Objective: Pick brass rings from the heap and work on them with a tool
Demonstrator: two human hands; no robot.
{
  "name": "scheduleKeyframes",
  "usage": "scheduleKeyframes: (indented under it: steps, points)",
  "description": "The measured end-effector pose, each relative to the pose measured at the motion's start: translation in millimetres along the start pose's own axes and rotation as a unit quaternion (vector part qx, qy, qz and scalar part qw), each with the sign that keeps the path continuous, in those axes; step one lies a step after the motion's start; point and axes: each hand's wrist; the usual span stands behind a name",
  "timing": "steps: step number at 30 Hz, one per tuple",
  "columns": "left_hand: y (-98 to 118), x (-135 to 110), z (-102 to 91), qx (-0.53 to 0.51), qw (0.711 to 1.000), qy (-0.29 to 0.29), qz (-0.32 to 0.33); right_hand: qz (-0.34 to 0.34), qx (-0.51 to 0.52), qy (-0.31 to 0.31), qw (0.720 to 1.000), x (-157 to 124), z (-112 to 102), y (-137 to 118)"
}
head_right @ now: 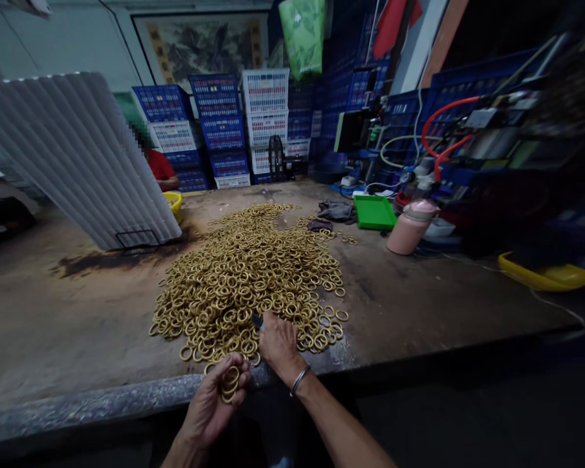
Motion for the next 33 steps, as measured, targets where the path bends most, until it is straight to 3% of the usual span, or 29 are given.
scheduleKeyframes:
  steps: [9, 16, 19, 24, 33]
  points:
    - [-3, 8, 12.9, 0.070, 0.997, 0.030, 0.026, -0.022, -0.004, 0.002, 1.000, 2, 1, 2]
    - [-5, 9, 19.6, 0.149, 0.984, 0.053, 0.077, -0.029, 0.087, 0.067, 0.994, -1, 2, 12]
    - [-6, 11, 24.4, 0.176, 0.976, 0.072, 0.107, -0.022, 0.187, 0.102, 0.977, -6, 1, 12]
    - [-5, 16, 28.8, 0.204, 0.967, 0.088, 0.122, 0.001, 0.375, 0.106, 0.921, -10, 0, 6]
    - [-2, 29, 21.9, 0.236, 0.947, 0.115, 0.183, 0.042, 0.458, 0.110, 0.881, -16, 6, 3]
Point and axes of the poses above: each hand's wrist, its own x-axis towards the middle knuckle, its own z-axis out of the palm, y = z × x, and after that the axes turned 7 degrees about -z, right-handed
